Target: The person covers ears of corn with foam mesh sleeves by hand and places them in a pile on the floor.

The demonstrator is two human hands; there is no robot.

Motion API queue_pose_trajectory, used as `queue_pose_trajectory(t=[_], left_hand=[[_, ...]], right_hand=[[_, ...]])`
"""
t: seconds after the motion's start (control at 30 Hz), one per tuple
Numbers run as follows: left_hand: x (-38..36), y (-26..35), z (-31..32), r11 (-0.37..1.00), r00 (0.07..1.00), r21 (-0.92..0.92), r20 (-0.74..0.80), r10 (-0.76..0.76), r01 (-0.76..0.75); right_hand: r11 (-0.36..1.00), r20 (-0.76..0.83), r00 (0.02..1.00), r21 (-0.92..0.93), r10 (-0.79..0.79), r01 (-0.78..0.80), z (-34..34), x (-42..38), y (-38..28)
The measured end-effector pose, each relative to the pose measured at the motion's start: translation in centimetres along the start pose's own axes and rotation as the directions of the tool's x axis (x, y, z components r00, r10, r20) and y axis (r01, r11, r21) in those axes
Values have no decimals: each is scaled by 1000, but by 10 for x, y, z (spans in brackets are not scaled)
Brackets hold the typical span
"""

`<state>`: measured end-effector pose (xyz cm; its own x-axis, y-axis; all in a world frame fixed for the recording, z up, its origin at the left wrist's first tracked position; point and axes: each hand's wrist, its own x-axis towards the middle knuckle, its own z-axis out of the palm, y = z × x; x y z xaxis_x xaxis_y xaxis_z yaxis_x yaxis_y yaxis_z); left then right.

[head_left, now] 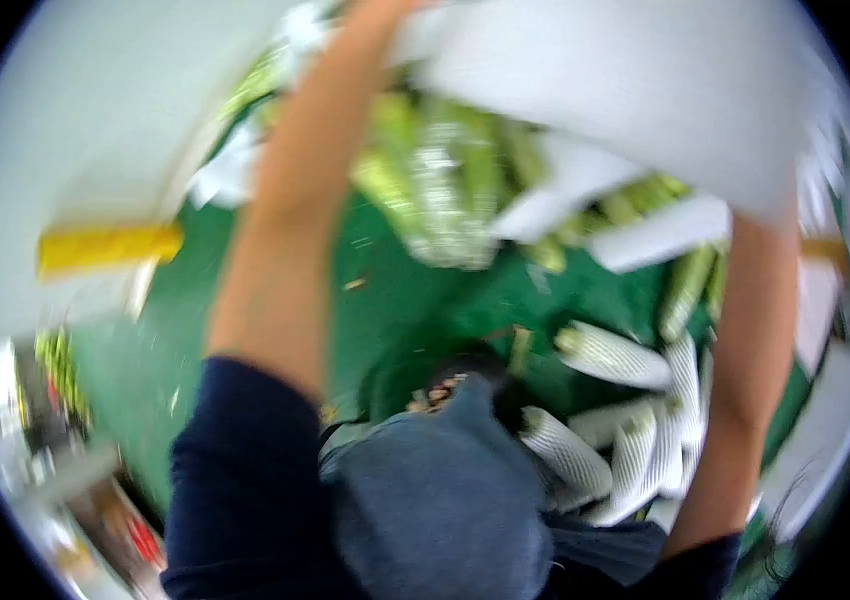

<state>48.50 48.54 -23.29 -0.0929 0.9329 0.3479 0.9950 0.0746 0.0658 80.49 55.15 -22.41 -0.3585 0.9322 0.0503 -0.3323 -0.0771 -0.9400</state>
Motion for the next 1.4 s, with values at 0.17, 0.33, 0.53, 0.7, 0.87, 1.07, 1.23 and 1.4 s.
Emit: queue_pose_trajectory(t=[0.17, 0.33, 0.53, 0.7, 0.87, 1.07, 1.23, 1.4], left_hand=[[-38, 26, -45, 888, 729, 388, -529, 435, -248], [-144, 222, -93, 425, 852, -740, -477, 216, -522], [-214, 322, 46, 31, 624, -801, 488, 610, 598], [-235, 323, 94, -464, 469, -128, 438, 767, 877], [-239, 348, 106, -135, 381, -425, 572, 726, 895], [-235, 372, 128, -291, 593, -554, 505, 627, 780], [-229, 373, 147, -673, 400, 16, 794, 458, 739], [-244, 379, 251, 22, 750, -766, 633, 191, 642]], right_hand=[[805, -313, 741, -215, -594, 554, -46, -126, -53], [982, -778, 616, -5, -121, 186, -82, -256, 28], [611, -486, 810, 763, 330, 209, -80, -362, 101], [460, -503, 807, 821, 308, 337, -103, -364, 100], [839, -633, 676, 542, 376, 40, -106, -331, 101], [897, -767, 529, 440, 362, 24, -119, -304, 101], [967, -809, 587, 130, -26, 221, -161, -303, 150], [940, -749, 576, 201, 329, -275, -216, -293, 138]])
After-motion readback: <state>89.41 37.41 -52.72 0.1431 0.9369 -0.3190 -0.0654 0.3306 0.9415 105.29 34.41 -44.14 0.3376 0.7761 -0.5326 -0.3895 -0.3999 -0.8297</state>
